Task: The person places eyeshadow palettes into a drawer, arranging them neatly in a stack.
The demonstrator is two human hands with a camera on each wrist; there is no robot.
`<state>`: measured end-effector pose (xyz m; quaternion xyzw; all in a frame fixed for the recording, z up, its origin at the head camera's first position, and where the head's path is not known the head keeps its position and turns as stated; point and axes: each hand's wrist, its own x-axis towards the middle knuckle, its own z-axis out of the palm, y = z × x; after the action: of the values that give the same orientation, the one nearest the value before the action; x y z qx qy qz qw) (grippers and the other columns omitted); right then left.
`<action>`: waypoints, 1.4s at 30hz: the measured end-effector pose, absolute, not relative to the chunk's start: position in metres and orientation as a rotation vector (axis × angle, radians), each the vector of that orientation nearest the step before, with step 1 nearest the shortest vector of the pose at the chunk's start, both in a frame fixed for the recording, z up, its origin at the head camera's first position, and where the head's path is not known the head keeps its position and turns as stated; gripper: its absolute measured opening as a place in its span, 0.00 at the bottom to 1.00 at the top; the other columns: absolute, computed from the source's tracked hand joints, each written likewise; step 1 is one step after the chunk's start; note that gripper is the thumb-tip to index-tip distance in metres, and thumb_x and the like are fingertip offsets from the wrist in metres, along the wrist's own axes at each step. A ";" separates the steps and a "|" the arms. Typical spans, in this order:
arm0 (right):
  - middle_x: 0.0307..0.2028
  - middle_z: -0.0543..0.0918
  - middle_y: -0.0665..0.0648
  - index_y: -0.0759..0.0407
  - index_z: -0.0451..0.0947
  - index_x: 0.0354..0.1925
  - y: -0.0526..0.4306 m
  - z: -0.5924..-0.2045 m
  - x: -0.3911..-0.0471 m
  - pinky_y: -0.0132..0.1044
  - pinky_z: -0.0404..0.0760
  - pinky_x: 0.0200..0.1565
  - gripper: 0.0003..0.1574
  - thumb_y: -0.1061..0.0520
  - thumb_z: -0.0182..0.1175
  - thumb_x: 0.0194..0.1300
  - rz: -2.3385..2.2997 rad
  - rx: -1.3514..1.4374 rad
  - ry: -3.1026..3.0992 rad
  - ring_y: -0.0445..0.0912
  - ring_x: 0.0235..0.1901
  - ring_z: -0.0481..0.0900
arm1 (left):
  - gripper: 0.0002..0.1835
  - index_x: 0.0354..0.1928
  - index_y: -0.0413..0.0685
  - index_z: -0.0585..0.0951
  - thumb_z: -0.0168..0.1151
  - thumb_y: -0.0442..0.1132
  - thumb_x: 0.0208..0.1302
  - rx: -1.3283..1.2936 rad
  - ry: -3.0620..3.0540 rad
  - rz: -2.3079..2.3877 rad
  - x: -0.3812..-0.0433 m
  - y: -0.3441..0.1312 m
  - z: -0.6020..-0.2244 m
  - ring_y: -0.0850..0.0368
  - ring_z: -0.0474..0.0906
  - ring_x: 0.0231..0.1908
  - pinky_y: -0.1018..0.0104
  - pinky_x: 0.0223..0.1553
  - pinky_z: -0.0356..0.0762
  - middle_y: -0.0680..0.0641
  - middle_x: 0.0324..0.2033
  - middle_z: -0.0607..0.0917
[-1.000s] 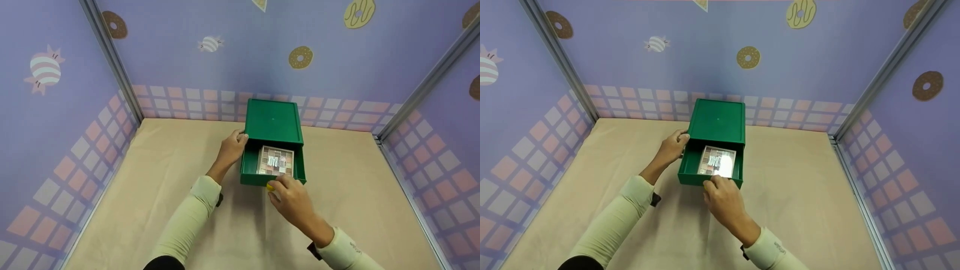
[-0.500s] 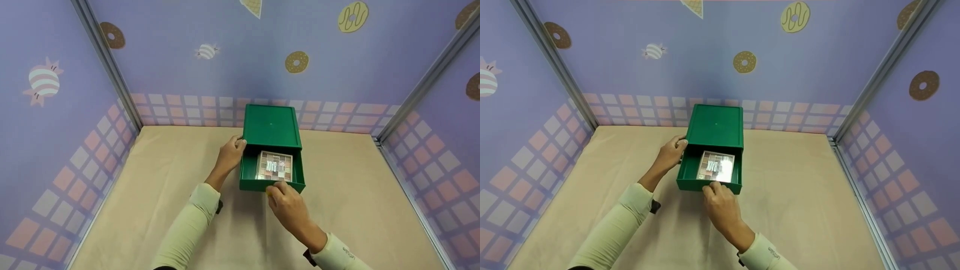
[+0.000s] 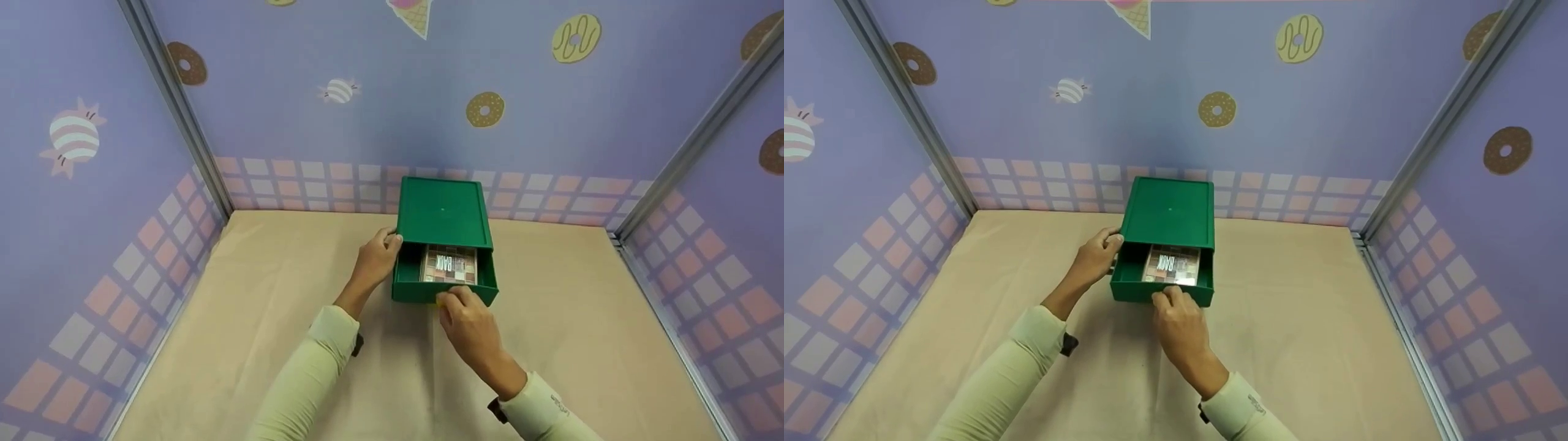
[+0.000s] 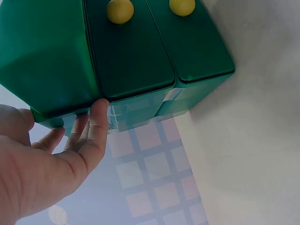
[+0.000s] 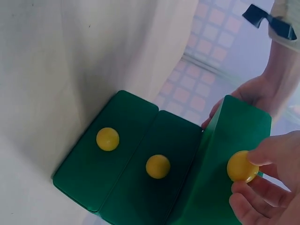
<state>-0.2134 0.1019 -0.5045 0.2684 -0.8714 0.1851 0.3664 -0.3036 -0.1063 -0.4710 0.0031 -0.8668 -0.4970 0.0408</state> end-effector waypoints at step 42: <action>0.39 0.84 0.61 0.66 0.86 0.41 0.092 -0.505 -0.289 0.42 0.88 0.43 0.07 0.68 0.69 0.62 0.584 0.587 -2.265 0.52 0.36 0.85 | 0.28 0.74 0.55 0.69 0.47 0.56 0.79 0.059 -2.633 -1.696 -0.303 -0.107 -0.469 0.45 0.78 0.63 0.46 0.62 0.76 0.42 0.65 0.79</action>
<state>-0.2892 0.0919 -0.5047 0.2273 -0.8773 0.2261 0.3572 -0.3032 -0.1068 -0.4693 0.0189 -0.8405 -0.5415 0.0045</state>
